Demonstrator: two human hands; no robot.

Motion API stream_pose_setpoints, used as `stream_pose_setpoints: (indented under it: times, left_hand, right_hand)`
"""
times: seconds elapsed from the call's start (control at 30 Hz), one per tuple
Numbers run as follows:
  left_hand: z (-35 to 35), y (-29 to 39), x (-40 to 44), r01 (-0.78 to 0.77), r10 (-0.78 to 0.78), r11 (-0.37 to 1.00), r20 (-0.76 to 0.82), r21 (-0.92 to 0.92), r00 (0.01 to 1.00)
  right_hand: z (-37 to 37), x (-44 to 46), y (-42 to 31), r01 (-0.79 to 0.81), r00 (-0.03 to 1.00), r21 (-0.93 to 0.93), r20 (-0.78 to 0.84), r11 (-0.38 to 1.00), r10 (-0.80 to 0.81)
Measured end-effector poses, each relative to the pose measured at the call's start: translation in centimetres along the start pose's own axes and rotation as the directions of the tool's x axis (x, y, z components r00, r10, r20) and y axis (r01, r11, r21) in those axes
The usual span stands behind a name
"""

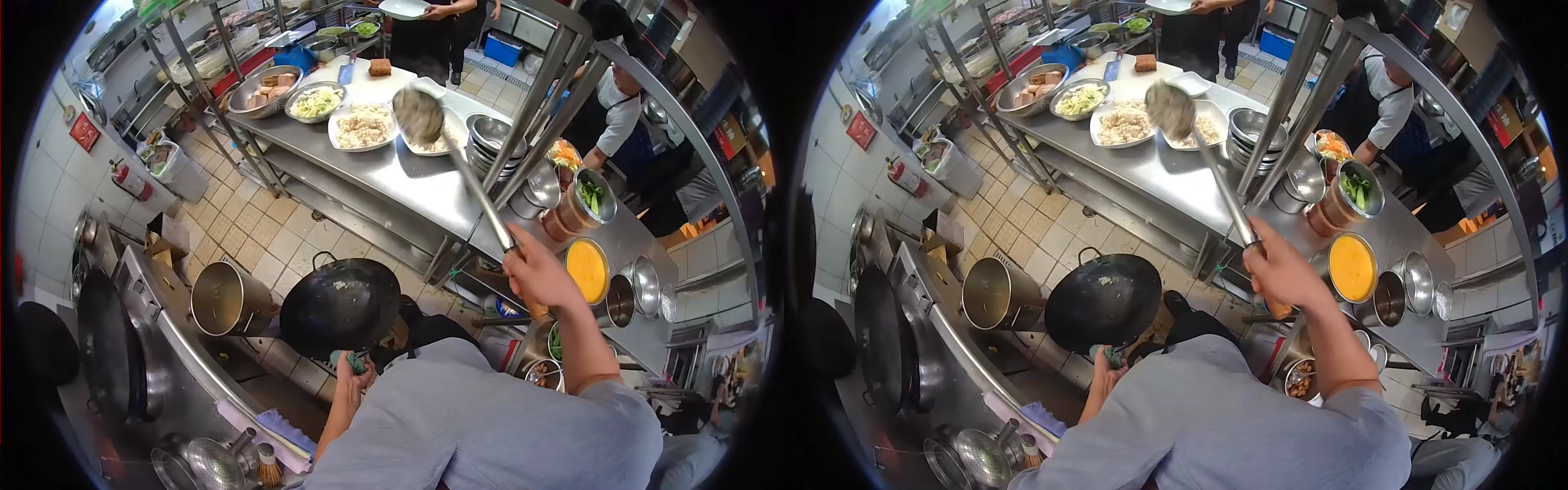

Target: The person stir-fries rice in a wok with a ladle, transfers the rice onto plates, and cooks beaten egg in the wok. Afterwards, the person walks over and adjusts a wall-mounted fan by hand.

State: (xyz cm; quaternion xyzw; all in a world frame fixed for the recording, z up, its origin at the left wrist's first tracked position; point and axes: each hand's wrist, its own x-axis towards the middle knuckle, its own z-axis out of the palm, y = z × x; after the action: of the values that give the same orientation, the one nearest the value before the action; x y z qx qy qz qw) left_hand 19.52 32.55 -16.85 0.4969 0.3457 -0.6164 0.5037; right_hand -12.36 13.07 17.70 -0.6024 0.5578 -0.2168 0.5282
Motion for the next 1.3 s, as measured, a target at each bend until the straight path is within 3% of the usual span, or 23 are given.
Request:
stream_pose_setpoints:
  times: [0.03, 0.1, 0.13, 0.23, 0.3, 0.43, 0.47, 0.5, 0.53, 0.6, 0.63, 0.67, 0.7, 0.77, 0.83, 0.87, 0.93, 0.97, 1.07, 1.13, 1.17, 1.23, 1.3]
  left_hand:
    - [-0.1, -0.2, -0.1, 0.003, -0.003, 1.0, 0.0, 0.0, 1.0]
    - [-0.5, -0.1, -0.1, -0.001, 0.001, 1.0, -0.001, 0.004, 1.0]
    - [-0.6, 0.0, -0.2, 0.0, 0.0, 1.0, 0.002, 0.002, 1.0]
    - [-1.6, -0.1, -0.6, 0.034, -0.035, 0.999, 0.053, 0.018, 0.998]
    - [-2.0, 0.0, -0.5, -0.032, 0.033, 0.999, 0.045, -0.022, 0.998]
    - [-2.1, 0.4, -4.3, 0.018, -0.01, 0.995, 0.086, -0.101, 0.996]
    - [-2.2, 0.4, -4.9, -0.021, 0.033, 0.99, 0.085, -0.14, 0.996]
    - [-2.4, 0.4, -5.5, -0.027, 0.04, 0.986, 0.074, -0.167, 0.996]
    - [-1.7, 0.6, -7.0, -0.084, 0.108, 0.975, 0.11, -0.204, 0.988]
    - [-0.9, 1.0, -8.7, -0.153, 0.23, 0.939, 0.231, -0.307, 0.945]
    - [-1.3, 1.2, -9.7, -0.182, 0.307, 0.906, 0.299, -0.381, 0.904]
    - [-1.2, 1.6, -11.4, -0.152, 0.323, 0.881, 0.333, -0.448, 0.886]
    - [-0.8, 1.4, -13.1, -0.127, 0.352, 0.85, 0.371, -0.511, 0.859]
    - [-1.0, 1.5, -15.6, -0.197, 0.479, 0.759, 0.327, -0.621, 0.815]
    - [-0.9, 1.3, -18.1, -0.33, 0.586, 0.659, 0.187, -0.675, 0.788]
    - [-1.0, 1.0, -19.2, -0.385, 0.616, 0.603, 0.101, -0.699, 0.781]
    - [-1.4, 0.5, -20.6, -0.548, 0.693, 0.424, -0.131, -0.722, 0.709]
    - [-1.5, 0.1, -21.4, -0.652, 0.699, 0.334, -0.286, -0.68, 0.656]
    - [-5.3, -2.5, -22.3, -0.802, 0.599, 0.131, -0.598, -0.583, 0.532]
    - [-7.6, -5.1, -23.9, -0.885, 0.455, 0.031, -0.782, -0.465, 0.426]
    - [-8.6, -6.6, -24.5, -0.893, 0.411, -0.03, -0.82, -0.449, 0.399]
    - [-11.2, -9.4, -25.2, -0.896, 0.356, -0.099, -0.856, -0.433, 0.375]
    - [-13.7, -11.6, -25.9, -0.873, 0.303, -0.189, -0.873, -0.449, 0.383]
  right_hand:
    - [0.4, 0.4, 0.6, -0.002, 1.0, -0.003, -0.001, 1.0, 0.002]
    - [1.9, 2.9, 4.3, 0.207, 0.894, -0.497, -0.254, 0.842, -0.37]
    - [3.0, 5.8, 8.1, 0.254, 0.88, -0.283, -0.33, 0.925, -0.342]
    - [5.3, 11.9, 15.8, 0.189, 0.885, -0.219, -0.385, 0.957, -0.263]
    - [5.1, 14.8, 18.3, 0.179, 0.791, -0.535, -0.421, 0.825, -0.445]
    - [5.5, 16.6, 18.0, 0.206, 0.71, -0.603, -0.449, 0.771, -0.542]
    - [5.7, 16.1, 16.5, 0.26, 0.847, -0.238, -0.409, 0.936, -0.34]
    - [6.2, 15.6, 14.9, 0.2, 0.953, 0.161, -0.26, 0.967, -0.154]
    - [6.9, 15.5, 13.7, 0.217, 0.976, 0.364, -0.11, 0.906, -0.19]
    - [9.4, 16.2, 12.8, 0.174, 0.983, 0.446, -0.032, 0.878, -0.179]
    - [10.2, 18.8, 16.1, 0.001, 0.997, 0.425, 0.064, 0.905, -0.031]
    - [11.6, 19.1, 15.5, -0.051, 0.987, 0.611, 0.151, 0.79, -0.052]
    - [12.7, 18.7, 14.5, -0.007, 0.995, 0.543, 0.088, 0.84, -0.048]
    - [14.7, 19.7, 11.9, -0.009, 0.97, 0.278, 0.234, 0.96, -0.059]
    - [17.2, 21.9, 11.9, 0.109, 0.911, 0.068, 0.392, 0.992, -0.127]
    - [18.4, 24.0, 13.3, 0.267, 0.875, -0.047, 0.43, 0.962, -0.222]
    - [21.7, 28.8, 15.2, 0.629, 0.713, -0.162, 0.508, 0.76, -0.483]
    - [23.3, 27.7, 11.3, 0.749, 0.597, -0.09, 0.522, 0.657, -0.609]
    - [27.9, 28.4, 6.6, 0.516, 0.545, -0.065, 0.794, 0.854, -0.269]
    - [30.0, 24.1, 0.2, 0.394, 0.419, -0.016, 0.893, 0.919, -0.164]
    - [32.0, 24.6, 0.5, 0.36, 0.343, 0.084, 0.914, 0.929, -0.216]
    - [34.4, 20.6, -3.0, 0.22, 0.115, 0.182, 0.971, 0.958, -0.211]
    - [37.0, 17.6, -5.1, 0.366, 0.048, 0.115, 0.989, 0.923, -0.142]
